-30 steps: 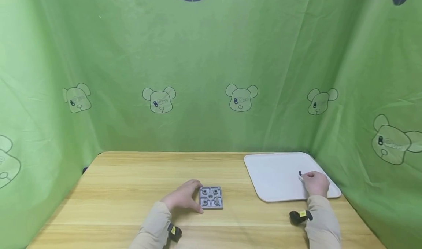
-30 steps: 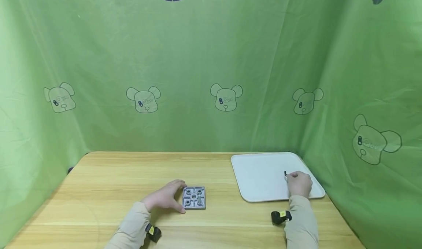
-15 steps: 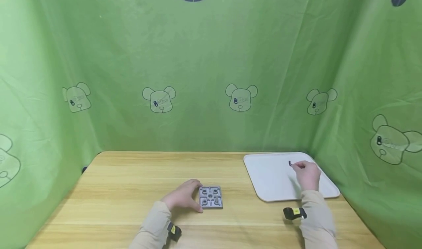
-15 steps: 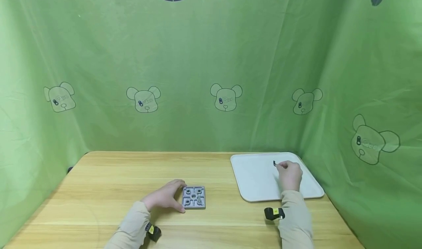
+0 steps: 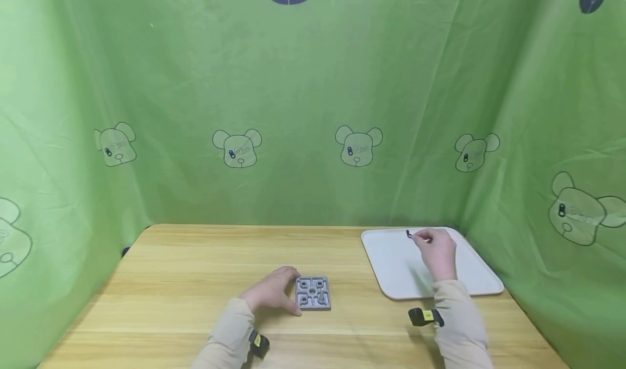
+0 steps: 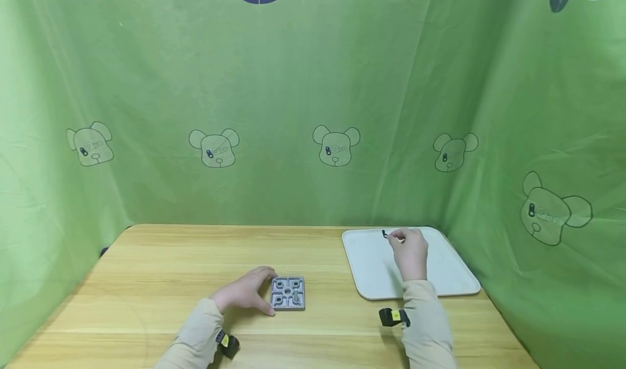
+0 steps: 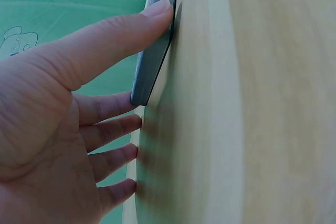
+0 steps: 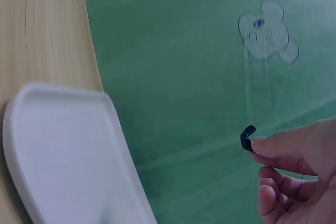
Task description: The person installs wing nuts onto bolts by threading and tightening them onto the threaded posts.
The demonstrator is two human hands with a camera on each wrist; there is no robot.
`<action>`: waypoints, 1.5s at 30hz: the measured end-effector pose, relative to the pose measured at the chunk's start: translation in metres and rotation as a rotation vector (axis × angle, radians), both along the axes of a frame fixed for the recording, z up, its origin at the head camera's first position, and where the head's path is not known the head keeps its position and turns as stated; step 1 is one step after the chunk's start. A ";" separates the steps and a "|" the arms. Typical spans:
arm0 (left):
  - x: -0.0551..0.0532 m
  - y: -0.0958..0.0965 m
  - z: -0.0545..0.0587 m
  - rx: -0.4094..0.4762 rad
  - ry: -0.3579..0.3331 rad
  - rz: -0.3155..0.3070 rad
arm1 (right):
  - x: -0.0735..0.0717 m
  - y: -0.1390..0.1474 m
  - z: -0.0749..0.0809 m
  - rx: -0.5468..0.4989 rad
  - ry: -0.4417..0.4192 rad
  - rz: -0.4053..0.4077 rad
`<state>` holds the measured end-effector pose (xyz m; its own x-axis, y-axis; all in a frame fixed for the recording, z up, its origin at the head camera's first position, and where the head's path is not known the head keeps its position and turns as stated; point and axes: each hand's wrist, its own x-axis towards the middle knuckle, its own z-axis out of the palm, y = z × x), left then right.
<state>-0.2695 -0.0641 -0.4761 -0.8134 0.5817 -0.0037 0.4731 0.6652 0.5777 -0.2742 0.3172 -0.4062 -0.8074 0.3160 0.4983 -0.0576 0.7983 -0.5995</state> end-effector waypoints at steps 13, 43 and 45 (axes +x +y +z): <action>0.001 0.000 0.001 0.008 0.002 -0.001 | 0.004 -0.047 0.007 0.040 -0.045 0.155; 0.001 0.000 0.000 0.006 -0.002 -0.001 | 0.013 -0.126 -0.021 -0.062 -0.214 0.716; 0.000 0.000 0.000 0.004 0.002 -0.002 | 0.013 -0.128 -0.023 -0.060 -0.217 0.742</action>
